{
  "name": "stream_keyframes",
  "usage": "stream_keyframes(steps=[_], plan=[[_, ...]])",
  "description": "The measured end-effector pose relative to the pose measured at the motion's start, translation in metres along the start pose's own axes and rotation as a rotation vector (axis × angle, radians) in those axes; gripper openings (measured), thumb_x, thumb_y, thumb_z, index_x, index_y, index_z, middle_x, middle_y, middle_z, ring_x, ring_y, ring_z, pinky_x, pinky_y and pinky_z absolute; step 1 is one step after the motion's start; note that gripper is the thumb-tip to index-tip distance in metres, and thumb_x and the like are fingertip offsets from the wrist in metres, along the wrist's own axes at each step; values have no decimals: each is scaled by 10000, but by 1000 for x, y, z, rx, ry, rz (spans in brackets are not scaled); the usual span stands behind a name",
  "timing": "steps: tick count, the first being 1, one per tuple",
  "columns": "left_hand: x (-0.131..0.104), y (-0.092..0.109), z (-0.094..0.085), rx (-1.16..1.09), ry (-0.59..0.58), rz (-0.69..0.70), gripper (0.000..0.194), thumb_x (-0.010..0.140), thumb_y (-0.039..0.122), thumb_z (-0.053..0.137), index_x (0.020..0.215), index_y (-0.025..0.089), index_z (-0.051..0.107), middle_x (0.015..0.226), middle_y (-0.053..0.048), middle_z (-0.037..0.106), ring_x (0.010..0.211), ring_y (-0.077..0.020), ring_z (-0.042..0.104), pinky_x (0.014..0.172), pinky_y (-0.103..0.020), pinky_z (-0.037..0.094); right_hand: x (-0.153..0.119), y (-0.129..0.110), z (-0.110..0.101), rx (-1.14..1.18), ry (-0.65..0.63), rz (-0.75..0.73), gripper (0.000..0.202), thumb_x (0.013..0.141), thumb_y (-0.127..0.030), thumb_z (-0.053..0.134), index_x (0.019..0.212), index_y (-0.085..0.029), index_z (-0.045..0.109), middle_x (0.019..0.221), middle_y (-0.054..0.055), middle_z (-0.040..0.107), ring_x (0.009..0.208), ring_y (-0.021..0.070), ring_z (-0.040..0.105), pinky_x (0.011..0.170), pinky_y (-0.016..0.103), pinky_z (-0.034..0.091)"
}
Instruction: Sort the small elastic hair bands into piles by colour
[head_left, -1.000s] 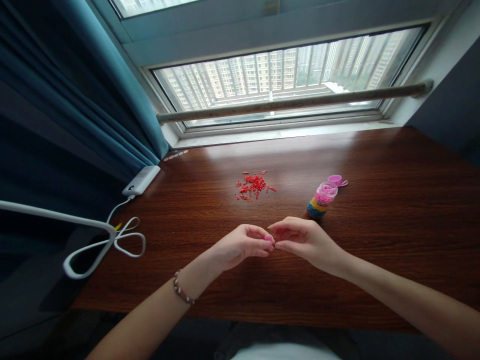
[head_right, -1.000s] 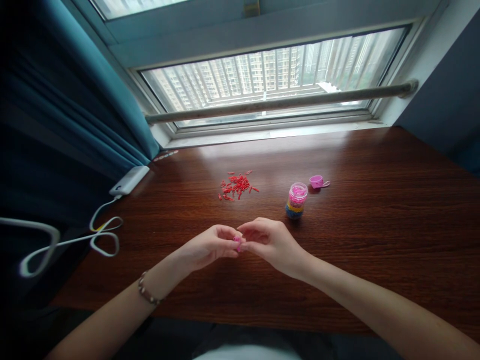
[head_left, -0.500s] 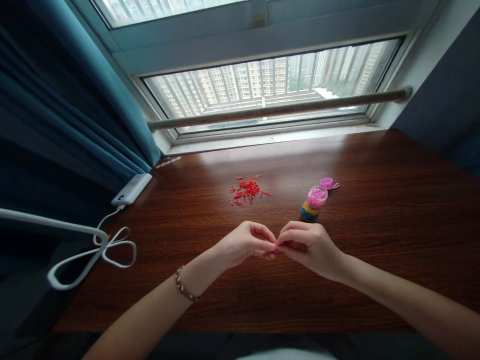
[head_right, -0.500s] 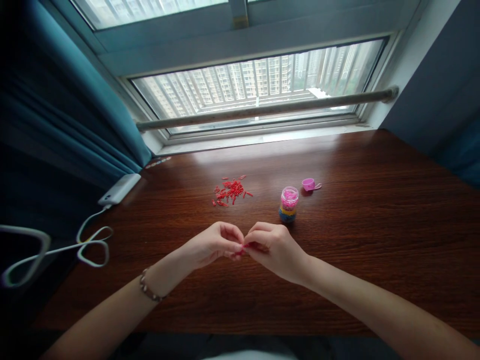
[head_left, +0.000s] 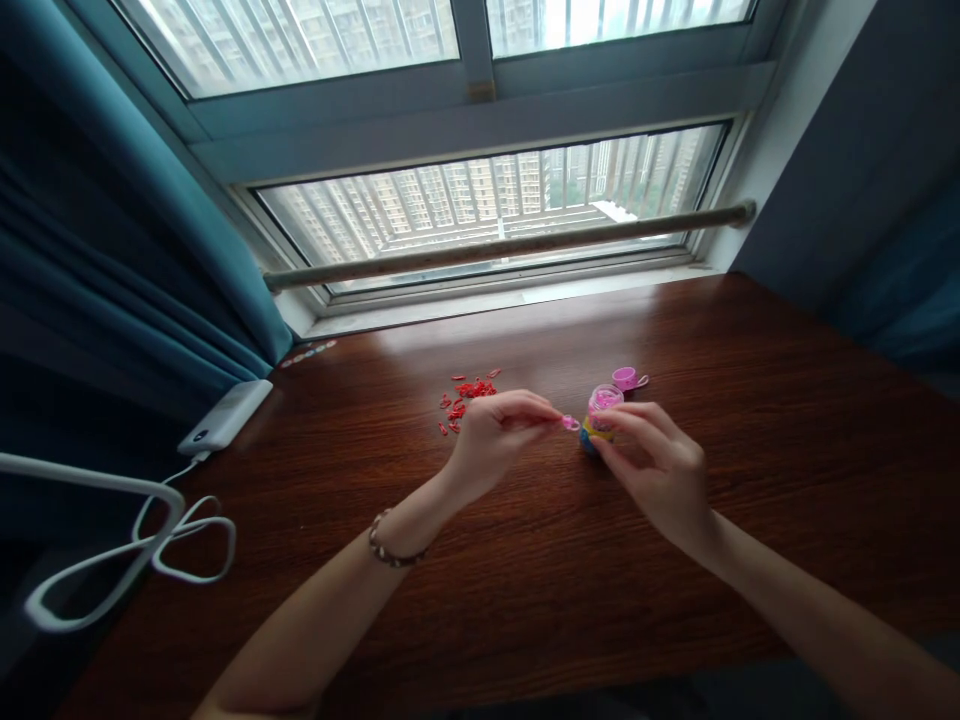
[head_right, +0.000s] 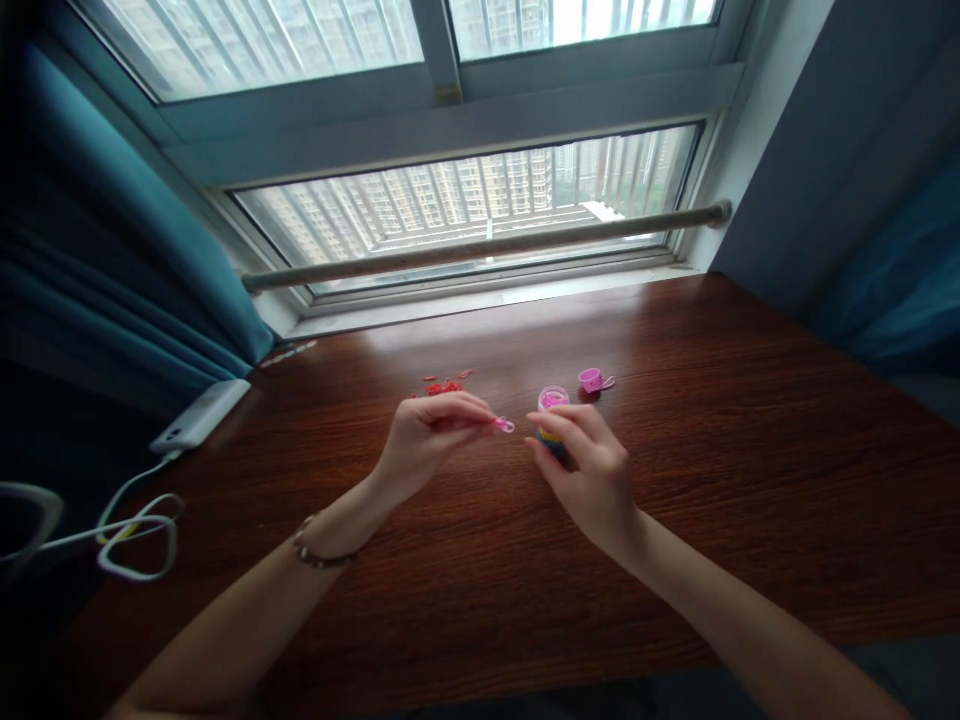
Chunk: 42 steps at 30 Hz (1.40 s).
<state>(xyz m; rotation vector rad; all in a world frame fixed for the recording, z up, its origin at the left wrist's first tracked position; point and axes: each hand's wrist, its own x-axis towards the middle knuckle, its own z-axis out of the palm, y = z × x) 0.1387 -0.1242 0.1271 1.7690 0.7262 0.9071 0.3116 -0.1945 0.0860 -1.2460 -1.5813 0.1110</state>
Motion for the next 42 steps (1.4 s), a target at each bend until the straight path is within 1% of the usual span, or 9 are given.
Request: stream_keyframes(steps=[2, 6, 11, 15, 20, 24, 27, 34, 42], plan=[[23, 4, 1, 191, -64, 148, 144, 740, 231, 588, 763, 119, 674, 787, -69, 651, 706, -131, 582, 645, -228, 455, 4, 12, -3, -59, 70, 104, 345, 745, -249, 605, 1084, -214, 553, 1078, 87, 563, 985, 222, 537, 886, 395, 429], [63, 5, 14, 447, -226, 288, 150, 756, 198, 548, 791, 122, 673, 711, -43, 642, 623, -103, 555, 619, -214, 426, 6, 34, 0, 30, -10, 249, 567, 700, -353, 647, 1205, -178, 459, 1121, 110, 565, 971, 236, 567, 863, 402, 453], [88, 3, 31, 692, -463, 385, 155, 745, 160, 548, 711, 155, 700, 688, -45, 619, 661, -133, 522, 683, -251, 397, 9, 37, 0, 70, -66, 266, 367, 750, -352, 595, 1071, -180, 551, 1037, 83, 608, 904, 216, 594, 816, 351, 476], [89, 4, 27, 785, -466, 414, 140, 748, 246, 581, 716, 205, 710, 910, -73, 598, 919, -214, 457, 813, -328, 351, 12, 30, -1, 32, -66, 224, 284, 762, -319, 586, 1008, -178, 572, 986, 70, 615, 877, 201, 590, 791, 318, 472], [79, 7, 13, 750, -623, 270, 297, 836, 389, 439, 805, 249, 699, 1150, -33, 528, 1139, -245, 315, 970, -402, 211, 10, 28, 2, -17, -49, 201, 257, 779, -317, 560, 1002, -190, 562, 994, 70, 608, 887, 208, 579, 798, 330, 459], [74, 3, 17, 809, -615, 303, 313, 705, 504, 570, 743, 222, 697, 1193, -50, 493, 1221, -319, 213, 1007, -510, 33, 9, 28, 5, -38, -61, 165, 260, 765, -280, 576, 1006, -185, 549, 999, 70, 596, 912, 209, 562, 810, 322, 447], [77, -2, 29, 956, -639, 316, 316, 589, 472, 687, 768, 212, 683, 1138, -72, 524, 1206, -365, 221, 973, -587, -22, 9, 29, 6, -33, -62, 161, 253, 774, -276, 568, 1006, -178, 543, 995, 72, 588, 907, 203, 560, 811, 315, 443], [90, 5, 51, 1233, -750, 158, 358, 609, 435, 670, 890, 213, 651, 1017, -95, 568, 1040, -351, 394, 872, -696, 109, 7, 35, 4, -10, -36, 177, 276, 768, -291, 585, 1013, -173, 534, 962, 64, 581, 860, 194, 564, 767, 304, 459], [87, -1, 28, 1035, -712, 287, 264, 700, 434, 603, 903, 272, 650, 1051, -44, 579, 1021, -257, 468, 918, -514, 237, 6, 34, 3, 8, -31, 165, 254, 777, -249, 579, 1021, -193, 539, 982, 54, 578, 885, 189, 560, 785, 301, 457]])
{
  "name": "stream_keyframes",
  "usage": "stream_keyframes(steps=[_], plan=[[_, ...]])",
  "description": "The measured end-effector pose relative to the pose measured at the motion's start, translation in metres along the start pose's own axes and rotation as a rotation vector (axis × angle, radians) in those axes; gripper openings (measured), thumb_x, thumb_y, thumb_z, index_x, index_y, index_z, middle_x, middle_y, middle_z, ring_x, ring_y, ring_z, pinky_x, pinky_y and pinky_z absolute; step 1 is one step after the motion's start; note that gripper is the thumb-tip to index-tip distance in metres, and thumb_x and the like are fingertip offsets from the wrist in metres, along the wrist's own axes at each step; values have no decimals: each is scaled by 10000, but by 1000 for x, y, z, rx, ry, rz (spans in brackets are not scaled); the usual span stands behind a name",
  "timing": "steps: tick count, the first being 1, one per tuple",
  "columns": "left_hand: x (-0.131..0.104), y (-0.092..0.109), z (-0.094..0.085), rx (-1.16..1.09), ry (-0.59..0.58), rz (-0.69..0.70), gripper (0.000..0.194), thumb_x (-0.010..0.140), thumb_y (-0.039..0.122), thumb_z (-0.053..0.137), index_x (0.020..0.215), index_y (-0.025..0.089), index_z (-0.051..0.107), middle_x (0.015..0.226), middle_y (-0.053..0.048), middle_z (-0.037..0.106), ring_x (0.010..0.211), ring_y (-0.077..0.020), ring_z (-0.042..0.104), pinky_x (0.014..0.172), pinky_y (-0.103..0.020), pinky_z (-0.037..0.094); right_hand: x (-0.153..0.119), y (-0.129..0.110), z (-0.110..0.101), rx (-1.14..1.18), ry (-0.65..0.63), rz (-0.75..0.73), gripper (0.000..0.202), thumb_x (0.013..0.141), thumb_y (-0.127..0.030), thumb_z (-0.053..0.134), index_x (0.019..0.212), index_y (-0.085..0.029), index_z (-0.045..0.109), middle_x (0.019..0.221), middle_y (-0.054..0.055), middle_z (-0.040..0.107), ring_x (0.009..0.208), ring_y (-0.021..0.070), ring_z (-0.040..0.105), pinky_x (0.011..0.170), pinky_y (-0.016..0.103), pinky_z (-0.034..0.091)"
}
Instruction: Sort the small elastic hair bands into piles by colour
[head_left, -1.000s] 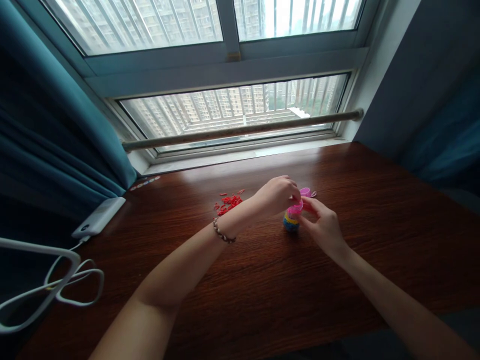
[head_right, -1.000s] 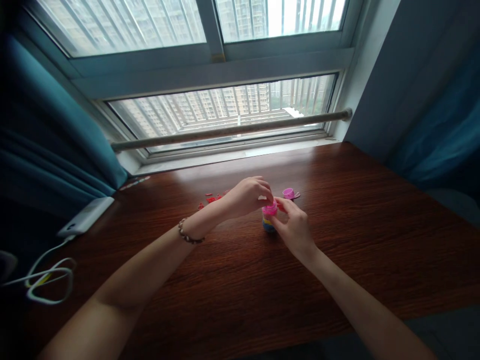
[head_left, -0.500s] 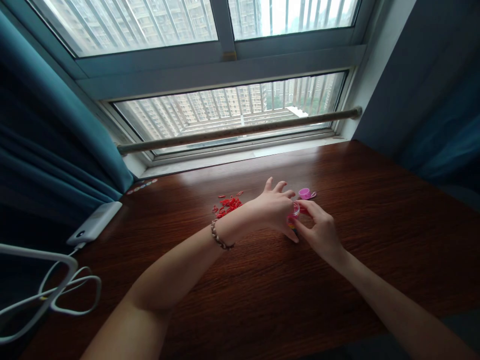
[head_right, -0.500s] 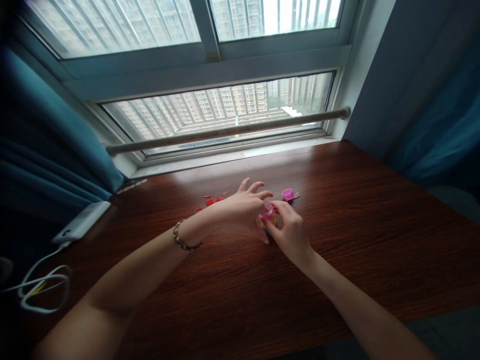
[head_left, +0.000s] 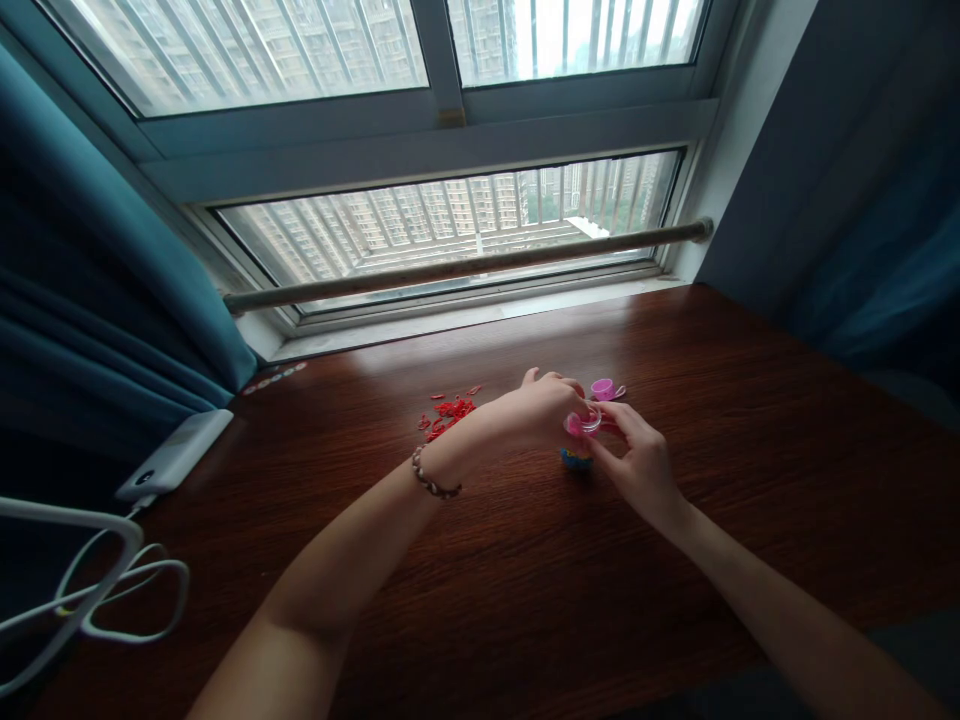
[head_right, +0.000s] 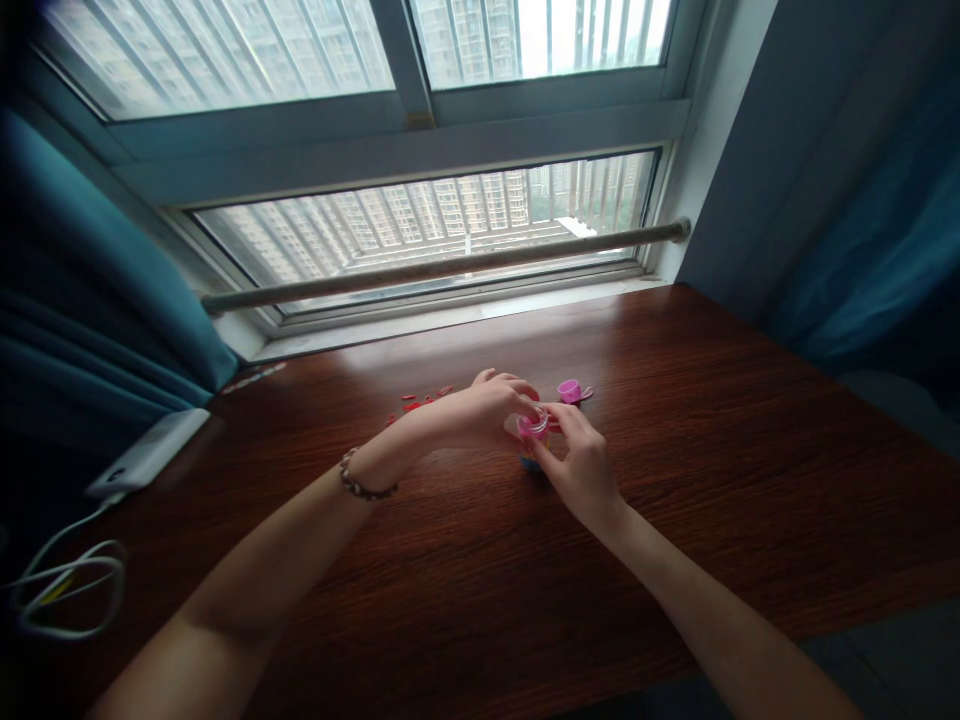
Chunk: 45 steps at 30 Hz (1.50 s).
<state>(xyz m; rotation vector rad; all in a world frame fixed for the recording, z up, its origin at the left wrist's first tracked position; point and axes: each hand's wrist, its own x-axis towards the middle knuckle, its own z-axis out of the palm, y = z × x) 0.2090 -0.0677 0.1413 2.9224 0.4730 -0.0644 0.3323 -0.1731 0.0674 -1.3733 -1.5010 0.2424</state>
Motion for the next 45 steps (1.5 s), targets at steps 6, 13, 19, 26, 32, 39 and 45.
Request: stream_keyframes(steps=[6, 13, 19, 26, 32, 39, 45], plan=[[-15, -6, -14, -110, 94, 163, 219, 765, 335, 572, 952, 253, 653, 1023, -47, 610, 953, -198, 549, 899, -371, 333, -2, -2, 2, 1, 24, -9, 268, 766, -248, 595, 1022, -189, 541, 982, 53, 583, 878, 184, 562, 785, 297, 461], [-47, -25, -1, -375, 261, 205, 250, 770, 242, 569, 1004, 179, 632, 1052, -79, 602, 908, -153, 579, 810, -242, 435, -1, 1, 2, -51, 73, -7, 266, 765, -240, 589, 1024, -194, 551, 998, 58, 582, 918, 198, 552, 829, 330, 456], [-103, -58, 56, -419, 414, -31, 179, 812, 243, 511, 767, 140, 651, 790, -69, 651, 755, -143, 596, 704, -243, 466, 4, 14, -2, -102, 162, 29, 289, 739, -265, 614, 1010, -182, 559, 1007, 67, 583, 878, 198, 571, 807, 341, 481], [-171, -84, 117, -303, 695, -240, 135, 812, 222, 511, 775, 168, 629, 826, -62, 632, 813, -160, 577, 770, -306, 466, 3, 21, 2, -72, 208, 102, 443, 735, -307, 606, 1141, -185, 481, 1051, 83, 569, 875, 205, 589, 781, 361, 503], [-182, -89, 132, -244, 856, -329, 105, 801, 195, 522, 747, 176, 610, 823, -46, 631, 818, -160, 574, 778, -326, 476, 1, 25, 12, -155, 222, 65, 542, 723, -311, 606, 1216, -187, 417, 1113, 101, 538, 902, 216, 575, 798, 391, 490], [-181, -86, 133, -168, 857, -435, 145, 822, 229, 478, 888, 190, 601, 998, -66, 608, 1045, -195, 509, 937, -391, 400, -25, 6, 18, -276, 287, -363, 566, 688, -196, 629, 1211, -233, 414, 1193, 94, 476, 1127, 287, 425, 948, 508, 351], [-163, -125, 144, -181, 888, -684, 492, 828, 347, 453, 1236, 82, 380, 1363, -187, 316, 1300, -265, 211, 1048, -466, 216, -9, -14, 95, -72, -313, -347, 301, 822, -205, 467, 1122, -200, 479, 1101, 92, 544, 1053, 215, 493, 902, 396, 423]])
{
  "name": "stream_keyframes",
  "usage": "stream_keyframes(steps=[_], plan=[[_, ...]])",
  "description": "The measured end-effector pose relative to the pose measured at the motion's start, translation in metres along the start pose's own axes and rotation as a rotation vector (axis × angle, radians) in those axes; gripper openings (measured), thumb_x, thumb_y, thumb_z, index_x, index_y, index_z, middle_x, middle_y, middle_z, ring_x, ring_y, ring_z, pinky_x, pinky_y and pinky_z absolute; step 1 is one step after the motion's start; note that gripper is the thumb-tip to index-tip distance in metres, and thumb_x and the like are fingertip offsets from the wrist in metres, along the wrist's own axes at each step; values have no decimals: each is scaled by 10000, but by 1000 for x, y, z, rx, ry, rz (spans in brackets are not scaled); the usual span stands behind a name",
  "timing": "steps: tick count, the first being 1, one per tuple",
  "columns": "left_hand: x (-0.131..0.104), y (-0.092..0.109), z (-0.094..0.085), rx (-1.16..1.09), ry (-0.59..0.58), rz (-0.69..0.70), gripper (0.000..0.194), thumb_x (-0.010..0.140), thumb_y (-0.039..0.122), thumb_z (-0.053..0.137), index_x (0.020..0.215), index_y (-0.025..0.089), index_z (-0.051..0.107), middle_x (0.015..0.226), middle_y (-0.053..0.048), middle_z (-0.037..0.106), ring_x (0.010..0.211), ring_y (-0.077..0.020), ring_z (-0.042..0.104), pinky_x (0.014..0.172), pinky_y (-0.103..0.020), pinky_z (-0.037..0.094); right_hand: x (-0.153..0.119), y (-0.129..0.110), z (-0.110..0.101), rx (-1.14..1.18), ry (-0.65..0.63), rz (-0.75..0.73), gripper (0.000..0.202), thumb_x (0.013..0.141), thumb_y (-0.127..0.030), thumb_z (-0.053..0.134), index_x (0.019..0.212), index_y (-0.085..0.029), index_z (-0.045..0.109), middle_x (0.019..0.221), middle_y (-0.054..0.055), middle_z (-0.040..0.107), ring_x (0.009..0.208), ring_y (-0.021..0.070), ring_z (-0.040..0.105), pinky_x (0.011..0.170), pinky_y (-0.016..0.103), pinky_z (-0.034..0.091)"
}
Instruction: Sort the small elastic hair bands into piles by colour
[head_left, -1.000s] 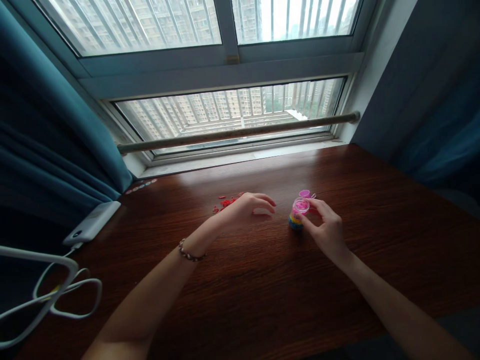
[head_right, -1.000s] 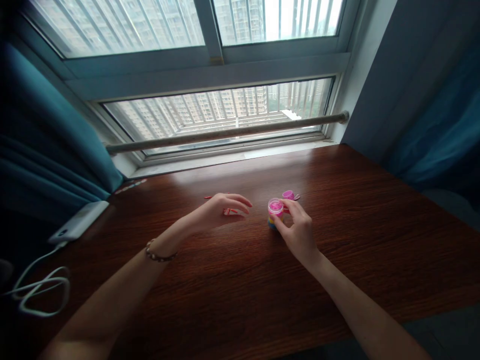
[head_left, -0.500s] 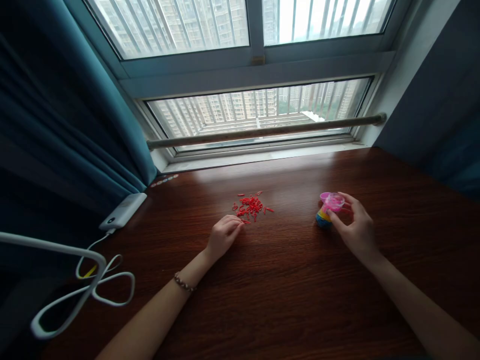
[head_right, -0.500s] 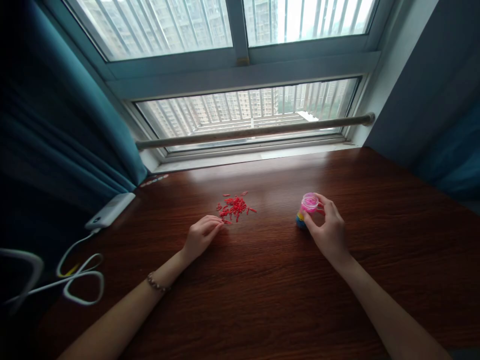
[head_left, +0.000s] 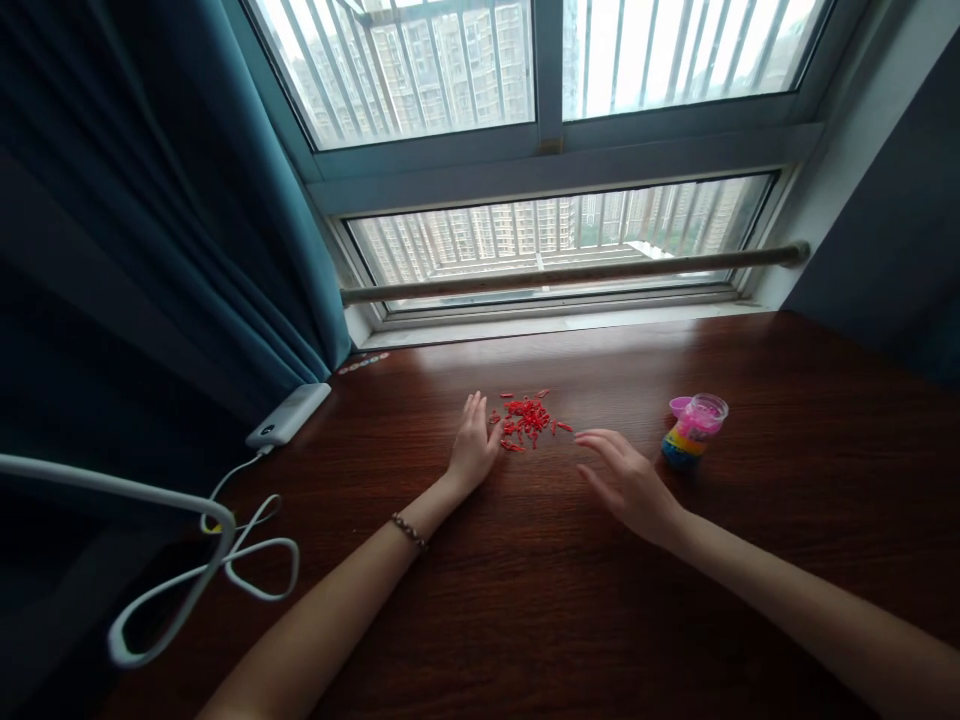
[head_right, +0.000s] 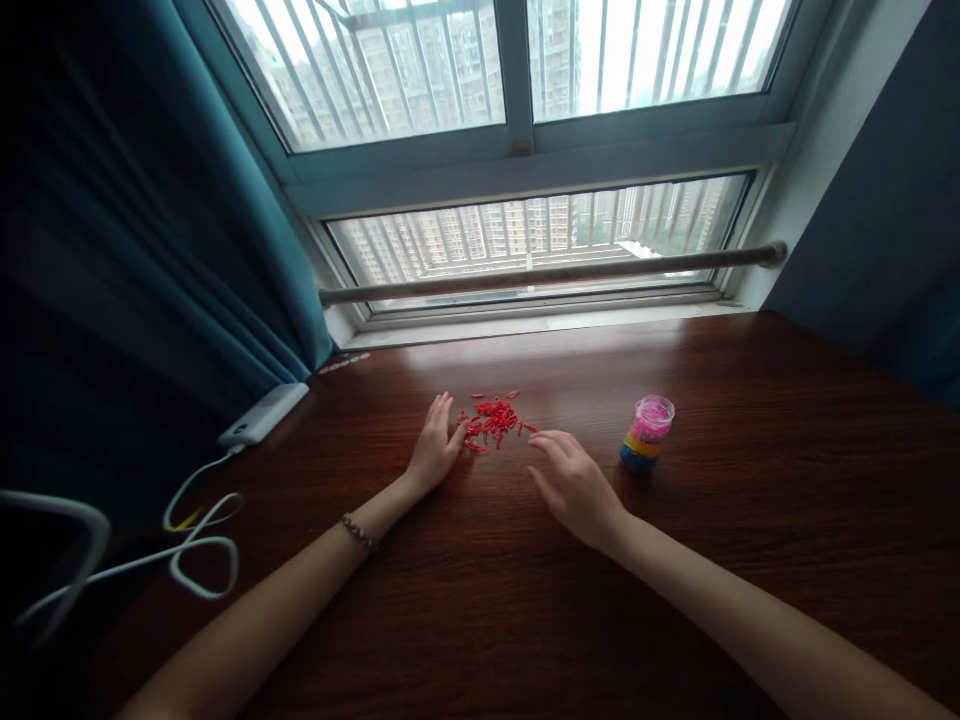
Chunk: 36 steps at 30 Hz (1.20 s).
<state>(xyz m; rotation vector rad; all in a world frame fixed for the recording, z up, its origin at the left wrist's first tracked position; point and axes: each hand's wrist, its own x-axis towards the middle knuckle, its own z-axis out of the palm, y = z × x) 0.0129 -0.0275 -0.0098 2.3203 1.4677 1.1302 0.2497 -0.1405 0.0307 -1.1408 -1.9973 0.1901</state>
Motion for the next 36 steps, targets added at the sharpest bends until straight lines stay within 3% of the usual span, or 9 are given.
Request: stream_keyframes(steps=[5, 9, 12, 16, 21, 24, 27, 32, 36], plan=[[33, -5, 17, -199, -210, -57, 491, 829, 459, 406, 1134, 86, 503, 1238, -182, 483, 1205, -282, 382, 1017, -444, 261, 70, 45, 67, 9, -51, 158, 422, 803, -323, 513, 1165, -109, 483, 1218, 176, 479, 1169, 271, 386, 988, 441, 305], [33, 5, 11, -368, -340, 8, 504, 863, 487, 288, 1026, 126, 599, 1050, -110, 629, 978, -219, 577, 903, -362, 414, 90, 67, 87, 59, -61, 145, 399, 798, -350, 521, 1116, -111, 545, 1174, 173, 532, 1150, 281, 413, 969, 441, 310], [30, 6, 5, -719, -426, -122, 604, 834, 559, 281, 927, 78, 634, 922, -134, 670, 859, -233, 626, 834, -377, 461, 87, 66, 86, 134, -83, 109, 281, 845, -347, 444, 963, -172, 630, 962, 77, 654, 950, 212, 566, 839, 326, 428], [35, -2, 6, -929, -296, -327, 679, 791, 632, 276, 892, 54, 618, 856, -169, 676, 803, -262, 644, 781, -417, 482, 81, 66, 83, 192, -30, 161, 456, 910, -360, 255, 819, -156, 652, 679, 39, 666, 629, 165, 618, 614, 265, 472], [40, -4, 16, -622, -178, -190, 604, 801, 600, 304, 1004, 113, 599, 1123, -145, 591, 1106, -264, 502, 957, -439, 353, 83, 70, 90, 180, 12, 166, 342, 886, -343, 337, 1037, -171, 592, 1024, 96, 631, 954, 202, 575, 825, 334, 436], [35, 4, 18, -572, -249, -112, 489, 726, 561, 501, 1002, 175, 618, 1162, -83, 578, 1178, -248, 431, 1023, -400, 276, 86, 68, 95, 164, -55, 118, 353, 834, -351, 451, 1119, -168, 550, 1172, 121, 551, 1108, 226, 476, 937, 374, 359], [29, 11, 14, -617, -370, -32, 464, 751, 548, 475, 947, 162, 645, 1066, -75, 633, 1043, -241, 544, 959, -366, 366, 88, 64, 95, 163, -124, 75, 324, 842, -352, 441, 1069, -167, 580, 1086, 109, 602, 1051, 220, 514, 913, 360, 375], [17, 20, 6, -947, -355, -268, 578, 757, 608, 400, 790, 91, 656, 774, -112, 690, 758, -238, 645, 783, -385, 482, 73, 44, 84, 190, -183, 50, 327, 885, -324, 359, 865, -176, 650, 828, 46, 671, 759, 176, 606, 709, 277, 453], [-8, 36, -4, -1049, -322, -439, 540, 743, 600, 434, 746, 98, 634, 680, -97, 678, 655, -218, 648, 690, -367, 509, 38, 17, 64, 258, -190, 24, 300, 880, -307, 381, 876, -177, 650, 807, 33, 670, 718, 162, 604, 669, 256, 451]])
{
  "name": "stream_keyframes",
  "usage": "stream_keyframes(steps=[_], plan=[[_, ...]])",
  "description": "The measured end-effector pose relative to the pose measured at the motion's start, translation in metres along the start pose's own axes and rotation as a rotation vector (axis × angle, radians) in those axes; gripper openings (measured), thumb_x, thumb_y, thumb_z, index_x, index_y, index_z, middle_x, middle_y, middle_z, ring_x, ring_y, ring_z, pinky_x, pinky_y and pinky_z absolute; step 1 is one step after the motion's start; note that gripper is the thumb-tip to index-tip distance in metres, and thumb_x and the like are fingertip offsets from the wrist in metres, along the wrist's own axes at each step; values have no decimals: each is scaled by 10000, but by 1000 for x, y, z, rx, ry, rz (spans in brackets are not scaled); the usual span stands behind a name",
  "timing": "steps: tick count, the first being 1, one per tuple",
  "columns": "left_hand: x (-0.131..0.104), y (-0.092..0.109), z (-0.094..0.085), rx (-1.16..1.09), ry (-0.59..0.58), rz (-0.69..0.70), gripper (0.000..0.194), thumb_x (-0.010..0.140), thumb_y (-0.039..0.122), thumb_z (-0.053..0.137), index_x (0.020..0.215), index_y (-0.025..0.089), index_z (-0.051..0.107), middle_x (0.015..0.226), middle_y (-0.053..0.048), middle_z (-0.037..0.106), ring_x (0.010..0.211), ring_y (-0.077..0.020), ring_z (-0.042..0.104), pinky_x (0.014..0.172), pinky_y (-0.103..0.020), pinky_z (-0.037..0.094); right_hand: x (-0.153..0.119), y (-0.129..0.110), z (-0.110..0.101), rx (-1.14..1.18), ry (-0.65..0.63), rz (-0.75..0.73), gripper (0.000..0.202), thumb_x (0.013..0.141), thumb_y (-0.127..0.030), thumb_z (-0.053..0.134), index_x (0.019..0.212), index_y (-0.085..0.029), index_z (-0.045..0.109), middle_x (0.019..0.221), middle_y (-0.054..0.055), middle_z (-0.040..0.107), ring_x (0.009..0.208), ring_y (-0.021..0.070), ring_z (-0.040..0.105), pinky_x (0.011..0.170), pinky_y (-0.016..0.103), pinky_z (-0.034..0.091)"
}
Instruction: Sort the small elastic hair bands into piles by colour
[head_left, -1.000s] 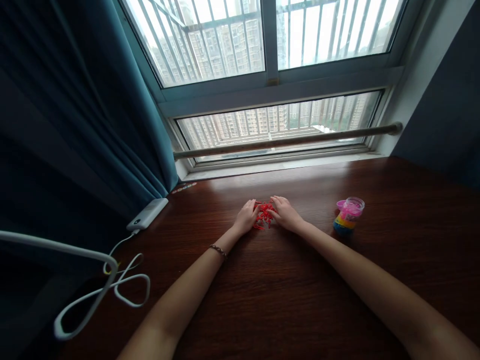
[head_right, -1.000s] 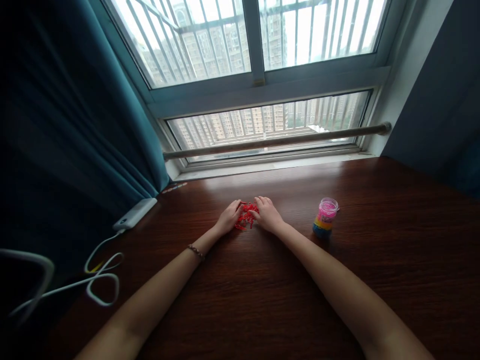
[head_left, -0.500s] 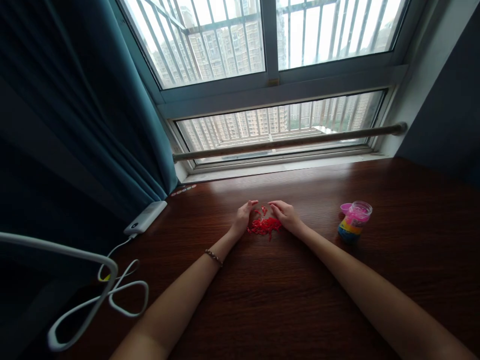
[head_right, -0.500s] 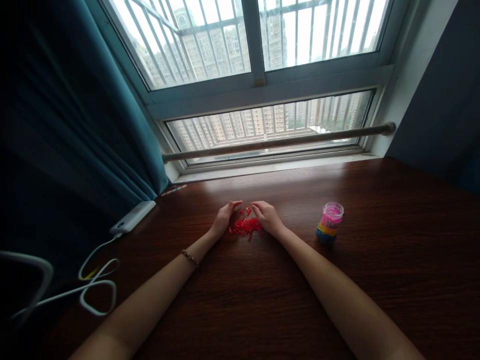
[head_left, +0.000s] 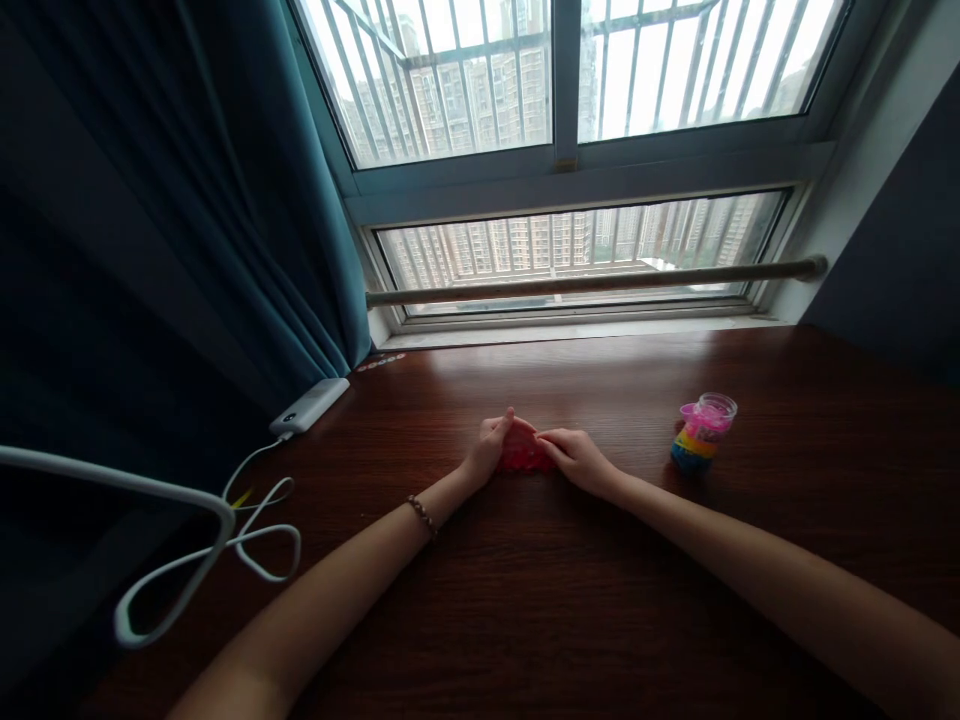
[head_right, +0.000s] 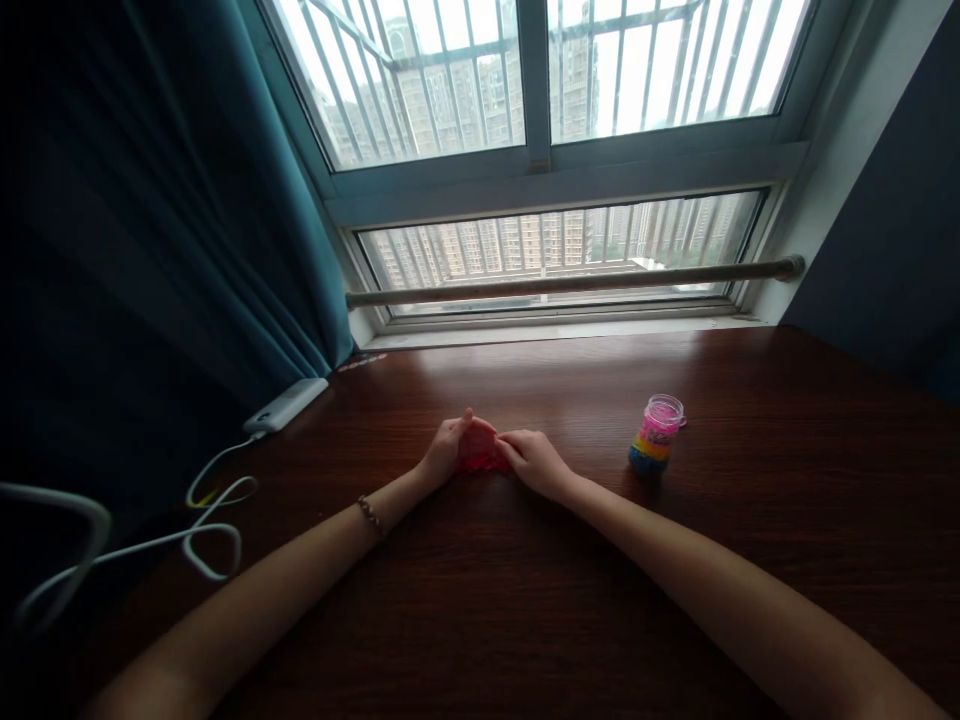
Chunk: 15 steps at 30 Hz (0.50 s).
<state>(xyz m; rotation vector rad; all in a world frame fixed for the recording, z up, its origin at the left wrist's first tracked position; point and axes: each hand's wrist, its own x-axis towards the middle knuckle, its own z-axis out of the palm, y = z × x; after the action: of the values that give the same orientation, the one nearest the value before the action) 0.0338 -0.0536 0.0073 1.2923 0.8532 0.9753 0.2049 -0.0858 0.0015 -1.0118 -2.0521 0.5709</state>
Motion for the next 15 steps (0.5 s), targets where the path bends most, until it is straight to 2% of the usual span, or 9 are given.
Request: stream_keyframes(steps=[2, 4, 7, 10, 12, 15], plan=[[-19, 2, 4, 29, 3, 10, 533, 781, 578, 386, 776, 101, 622, 701, -98, 674, 673, -218, 645, 681, -368, 506, -20, -13, -6, 39, 9, -26, 255, 870, -287, 408, 917, -189, 639, 845, 37, 664, 749, 159, 602, 685, 258, 453], [-35, 6, 4, 191, 71, 111, 490, 823, 524, 350, 812, 114, 619, 780, -98, 672, 746, -213, 634, 715, -357, 493, -36, -20, -14, 6, 81, -36, 226, 860, -260, 424, 905, -192, 635, 860, 47, 651, 789, 162, 592, 722, 270, 450], [-49, 11, -2, 648, 217, 338, 334, 841, 410, 394, 847, 161, 617, 860, -68, 642, 835, -194, 587, 778, -325, 453, -46, -20, -26, -144, 214, -30, 221, 859, -243, 414, 827, -181, 624, 820, 64, 632, 804, 177, 569, 742, 292, 431], [-53, 13, -6, 1059, 313, 436, 239, 833, 347, 426, 824, 183, 600, 806, -53, 603, 804, -190, 552, 767, -318, 430, -48, -15, -31, -301, 217, -2, 248, 864, -266, 403, 736, -178, 597, 703, 48, 604, 687, 165, 555, 664, 279, 416], [-53, 10, -5, 1193, 310, 398, 230, 840, 334, 413, 829, 184, 587, 779, -48, 588, 747, -182, 546, 723, -310, 432, -48, -13, -30, -320, 151, 20, 276, 871, -280, 389, 703, -181, 585, 640, 29, 585, 598, 141, 537, 598, 255, 403], [-53, 7, 0, 1175, 176, 335, 231, 852, 324, 397, 868, 182, 578, 797, -47, 595, 705, -170, 553, 678, -293, 442, -48, -13, -27, -232, 39, -9, 278, 881, -277, 375, 733, -184, 591, 661, 26, 593, 608, 135, 545, 600, 247, 414]])
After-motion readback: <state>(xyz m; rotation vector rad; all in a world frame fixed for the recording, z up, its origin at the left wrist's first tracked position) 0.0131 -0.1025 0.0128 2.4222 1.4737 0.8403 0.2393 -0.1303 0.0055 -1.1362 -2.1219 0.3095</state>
